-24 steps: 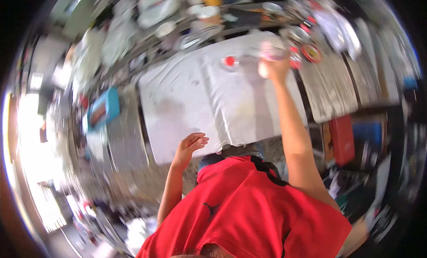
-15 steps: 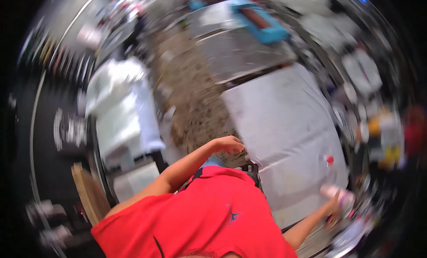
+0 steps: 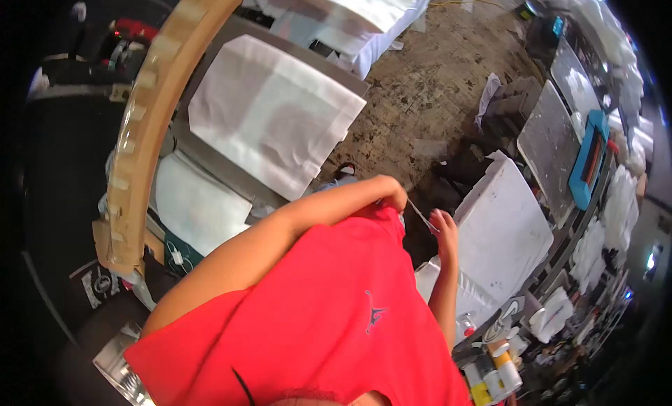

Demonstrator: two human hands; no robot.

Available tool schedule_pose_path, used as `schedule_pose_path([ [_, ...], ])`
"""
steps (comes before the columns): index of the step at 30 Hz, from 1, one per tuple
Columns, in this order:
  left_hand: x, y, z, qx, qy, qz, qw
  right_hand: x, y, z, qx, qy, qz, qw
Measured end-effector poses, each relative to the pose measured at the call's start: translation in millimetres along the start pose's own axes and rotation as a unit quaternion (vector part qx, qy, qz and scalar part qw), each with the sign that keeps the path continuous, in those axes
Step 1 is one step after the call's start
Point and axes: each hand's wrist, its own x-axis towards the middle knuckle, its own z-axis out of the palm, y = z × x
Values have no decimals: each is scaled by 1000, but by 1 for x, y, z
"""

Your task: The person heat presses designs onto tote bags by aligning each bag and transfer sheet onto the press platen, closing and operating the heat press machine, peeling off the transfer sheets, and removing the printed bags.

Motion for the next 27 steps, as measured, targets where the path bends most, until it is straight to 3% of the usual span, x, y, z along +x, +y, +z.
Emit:
schedule_pose_path([
  [1, -47, 7, 2, -51, 97, -7, 994, 25, -13, 20, -110, -19, 46, 993],
  [3, -63, -13, 7, -118, 234, 224, 939, 107, -12, 36, -316, -104, -222, 917],
  [4, -103, -16, 15, -192, 305, 273, 892, 111, -52, 69, -234, -86, -278, 928],
  [5, -149, -18, 29, -264, 368, 318, 833, 124, -90, 94, -314, -12, -315, 895],
  [7, -188, -40, 53, -372, 461, 347, 728, 136, -180, 151, -368, 44, -335, 866],
  [8, -213, -48, 68, -389, 486, 323, 712, 146, -212, 180, -272, 18, -407, 872],
  [10, -240, -67, 98, -403, 543, 277, 683, 168, -276, 237, -257, -26, -407, 876],
  [13, -242, -81, 156, -449, 543, 131, 698, 231, -331, 319, -284, -206, -341, 872],
  [14, -235, -79, 174, -515, 515, 129, 673, 253, -335, 339, -293, -251, -323, 864],
  [15, -222, -73, 195, -581, 484, 127, 642, 261, -339, 352, -397, -211, -396, 800],
  [17, -166, -71, 247, -774, 423, 70, 465, 342, -304, 355, -529, -169, -490, 672],
  [19, -99, -61, 289, -835, 386, 16, 391, 355, -278, 312, -589, -189, -391, 682],
  [20, -70, -56, 289, -853, 379, 0, 358, 382, -259, 279, -611, -295, -289, 675],
  [21, -38, -49, 280, -873, 381, 20, 305, 373, -250, 244, -655, -340, -332, 588],
  [22, -8, -42, 267, -888, 385, 43, 248, 373, -229, 218, -641, -357, -158, 661],
  [23, 20, -37, 255, -902, 380, 74, 188, 374, -206, 196, -663, -450, -73, 594],
  [26, 60, -38, 218, -917, 367, 150, 52, 429, -3, 179, -545, -585, 52, 598],
  [27, 65, -41, 210, -917, 361, 166, 21, 416, -35, 167, -693, -494, 59, 522],
])
